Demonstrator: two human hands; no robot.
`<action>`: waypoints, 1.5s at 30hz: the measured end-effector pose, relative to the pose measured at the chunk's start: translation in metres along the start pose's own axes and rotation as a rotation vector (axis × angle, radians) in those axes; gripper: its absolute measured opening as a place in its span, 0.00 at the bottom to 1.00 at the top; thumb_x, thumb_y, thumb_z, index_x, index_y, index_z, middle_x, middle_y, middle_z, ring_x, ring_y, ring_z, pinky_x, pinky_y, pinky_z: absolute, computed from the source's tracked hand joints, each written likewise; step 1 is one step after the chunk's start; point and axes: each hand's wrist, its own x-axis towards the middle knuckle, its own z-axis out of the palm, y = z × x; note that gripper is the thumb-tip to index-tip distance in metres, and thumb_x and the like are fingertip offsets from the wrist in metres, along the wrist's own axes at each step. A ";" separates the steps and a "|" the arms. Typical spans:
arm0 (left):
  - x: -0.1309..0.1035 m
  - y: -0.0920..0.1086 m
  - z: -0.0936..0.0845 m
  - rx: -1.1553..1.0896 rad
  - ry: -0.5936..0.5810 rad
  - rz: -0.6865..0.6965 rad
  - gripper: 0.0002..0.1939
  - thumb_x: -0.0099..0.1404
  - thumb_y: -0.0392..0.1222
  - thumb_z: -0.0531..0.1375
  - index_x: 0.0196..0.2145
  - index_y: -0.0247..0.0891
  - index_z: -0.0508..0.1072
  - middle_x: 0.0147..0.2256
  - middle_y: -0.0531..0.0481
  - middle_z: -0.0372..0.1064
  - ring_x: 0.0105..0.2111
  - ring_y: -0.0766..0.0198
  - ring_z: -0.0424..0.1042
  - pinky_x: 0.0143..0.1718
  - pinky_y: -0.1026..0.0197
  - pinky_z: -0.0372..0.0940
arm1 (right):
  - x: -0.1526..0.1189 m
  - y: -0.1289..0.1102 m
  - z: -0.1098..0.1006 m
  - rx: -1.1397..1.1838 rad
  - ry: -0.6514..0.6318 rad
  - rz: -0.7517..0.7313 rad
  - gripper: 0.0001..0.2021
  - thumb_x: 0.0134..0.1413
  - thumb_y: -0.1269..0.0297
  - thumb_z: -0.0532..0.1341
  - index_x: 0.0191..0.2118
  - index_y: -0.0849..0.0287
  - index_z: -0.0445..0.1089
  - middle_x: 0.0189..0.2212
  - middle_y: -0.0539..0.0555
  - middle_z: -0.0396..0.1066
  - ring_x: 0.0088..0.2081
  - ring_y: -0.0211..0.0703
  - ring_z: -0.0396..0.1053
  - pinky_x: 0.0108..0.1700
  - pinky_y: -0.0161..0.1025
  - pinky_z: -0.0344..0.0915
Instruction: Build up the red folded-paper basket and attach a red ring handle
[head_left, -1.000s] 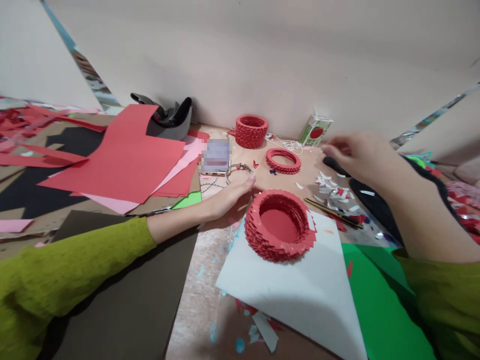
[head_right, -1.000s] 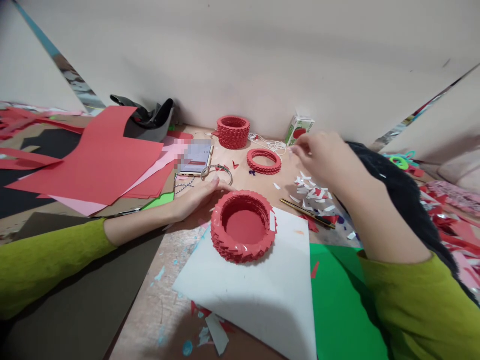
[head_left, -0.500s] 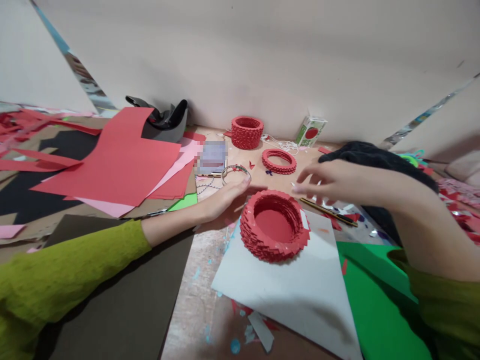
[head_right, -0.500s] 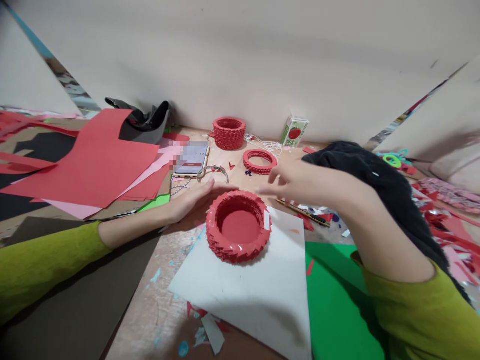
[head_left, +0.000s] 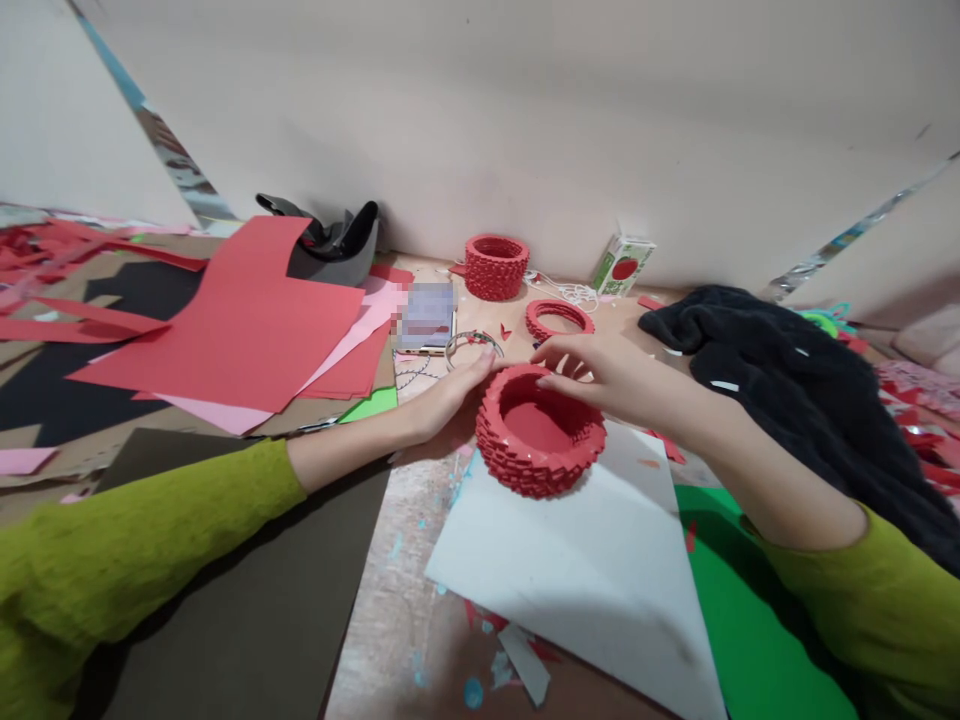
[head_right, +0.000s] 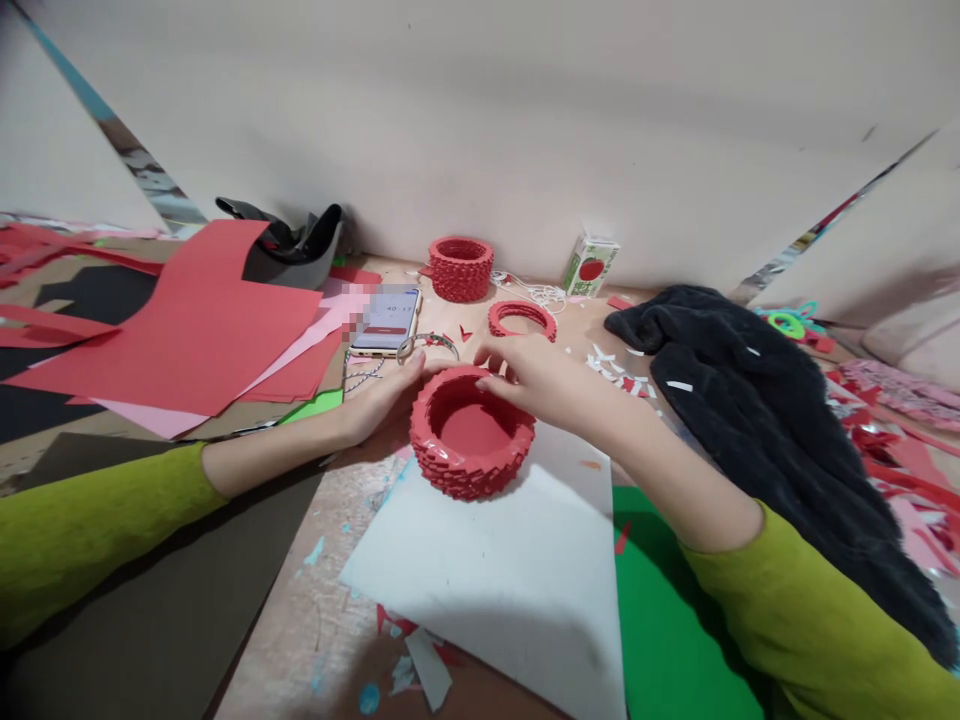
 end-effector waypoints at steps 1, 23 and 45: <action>0.001 -0.001 -0.001 -0.007 -0.006 -0.001 0.29 0.70 0.60 0.49 0.55 0.35 0.71 0.51 0.38 0.73 0.53 0.49 0.70 0.54 0.50 0.60 | 0.000 0.000 0.000 -0.003 -0.008 -0.019 0.07 0.60 0.67 0.58 0.42 0.59 0.71 0.35 0.55 0.75 0.33 0.43 0.71 0.33 0.38 0.65; 0.002 -0.002 -0.001 -0.046 -0.071 0.037 0.27 0.70 0.59 0.50 0.53 0.38 0.72 0.52 0.39 0.73 0.54 0.49 0.69 0.57 0.48 0.58 | 0.000 -0.003 0.011 0.172 0.056 -0.260 0.12 0.59 0.74 0.55 0.39 0.53 0.75 0.55 0.56 0.62 0.57 0.48 0.62 0.59 0.50 0.60; 0.001 -0.003 -0.006 0.027 0.011 -0.001 0.26 0.68 0.59 0.54 0.52 0.38 0.74 0.51 0.40 0.74 0.53 0.50 0.70 0.57 0.50 0.59 | -0.004 0.003 -0.008 -0.110 0.120 -0.006 0.08 0.59 0.65 0.61 0.37 0.58 0.79 0.33 0.55 0.76 0.32 0.44 0.70 0.38 0.42 0.64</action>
